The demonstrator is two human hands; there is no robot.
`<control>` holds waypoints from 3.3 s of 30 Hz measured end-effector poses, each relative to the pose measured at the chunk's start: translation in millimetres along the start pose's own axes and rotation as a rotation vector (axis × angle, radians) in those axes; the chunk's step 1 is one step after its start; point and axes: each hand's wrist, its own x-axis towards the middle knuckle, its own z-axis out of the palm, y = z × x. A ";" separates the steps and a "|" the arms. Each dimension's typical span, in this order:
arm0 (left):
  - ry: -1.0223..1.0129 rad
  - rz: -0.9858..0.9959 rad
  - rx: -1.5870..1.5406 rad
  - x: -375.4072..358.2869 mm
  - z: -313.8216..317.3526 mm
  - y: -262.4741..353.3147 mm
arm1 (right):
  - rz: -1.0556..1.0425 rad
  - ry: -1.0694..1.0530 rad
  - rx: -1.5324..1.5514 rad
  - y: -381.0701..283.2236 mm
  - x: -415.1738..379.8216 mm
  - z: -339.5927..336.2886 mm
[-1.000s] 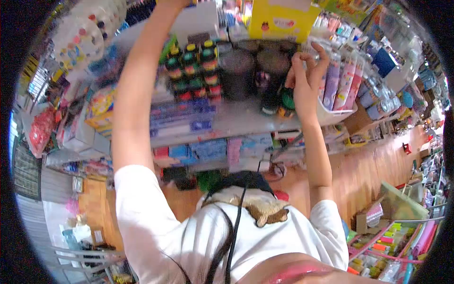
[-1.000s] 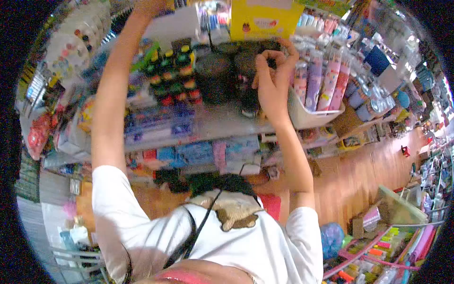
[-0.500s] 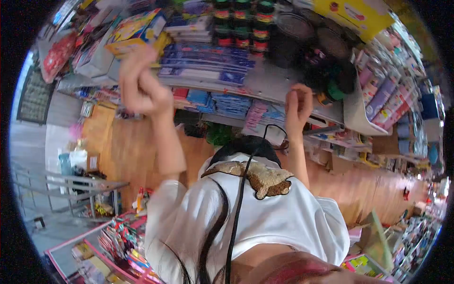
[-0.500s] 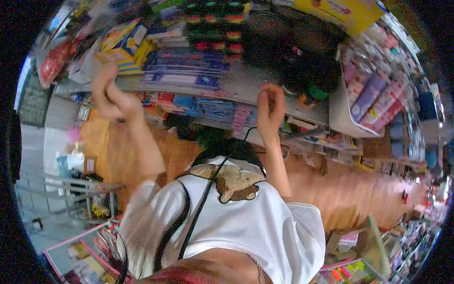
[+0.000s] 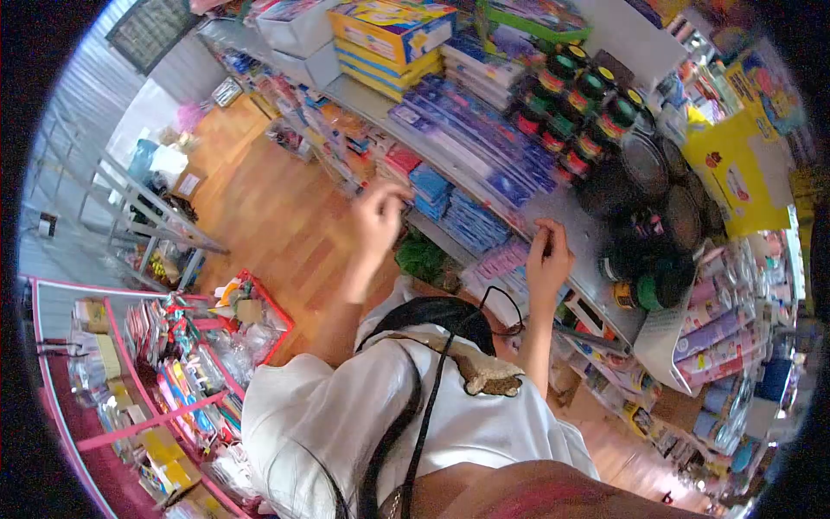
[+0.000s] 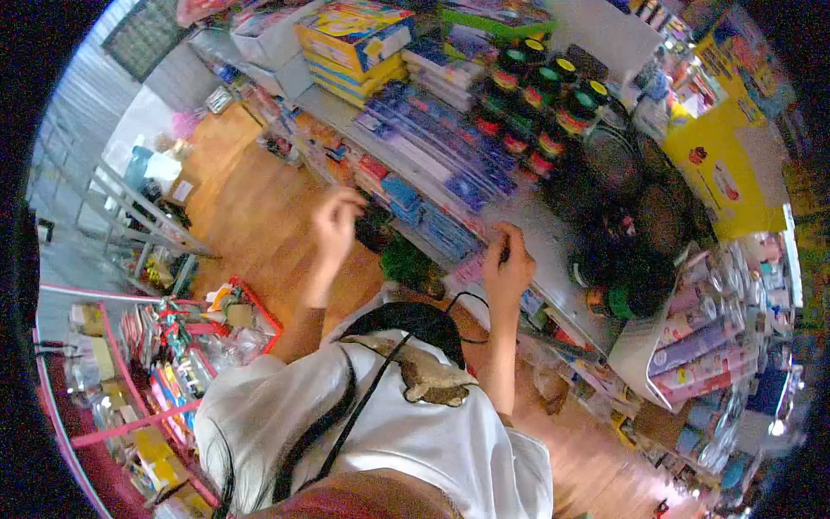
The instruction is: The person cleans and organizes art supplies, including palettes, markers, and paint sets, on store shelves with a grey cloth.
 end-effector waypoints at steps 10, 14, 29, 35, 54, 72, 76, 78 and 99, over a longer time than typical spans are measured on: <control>-0.826 0.460 -0.007 -57.8 65.4 34.0 | -0.054 -0.024 -0.216 -0.6 -5.5 5.2; -0.846 0.515 -0.138 -62.5 51.6 10.2 | 0.019 0.035 -0.171 -7.3 -11.3 7.1; -0.484 0.111 0.088 80.0 -290.0 -147.8 | -0.134 -0.018 0.263 -212.4 36.5 274.8; 0.041 -0.253 0.551 63.1 -472.6 -162.4 | -0.431 0.244 0.159 -331.6 168.0 356.7; 0.119 -0.321 0.509 171.0 -510.5 -234.9 | -0.280 0.200 -0.571 -332.0 265.6 387.9; -0.760 0.086 0.027 357.2 -458.1 -328.7 | -0.115 0.736 -0.124 -353.1 196.6 386.3; -0.957 0.067 -0.094 370.6 -478.8 -341.5 | 0.179 0.828 0.425 -380.4 86.7 468.2; -1.075 0.009 -0.183 372.8 -479.1 -347.3 | 0.443 0.826 0.682 -387.9 42.4 527.2; -1.920 -1.417 -0.554 190.9 -412.4 -231.5 | 0.923 0.604 0.556 -445.8 -191.7 519.0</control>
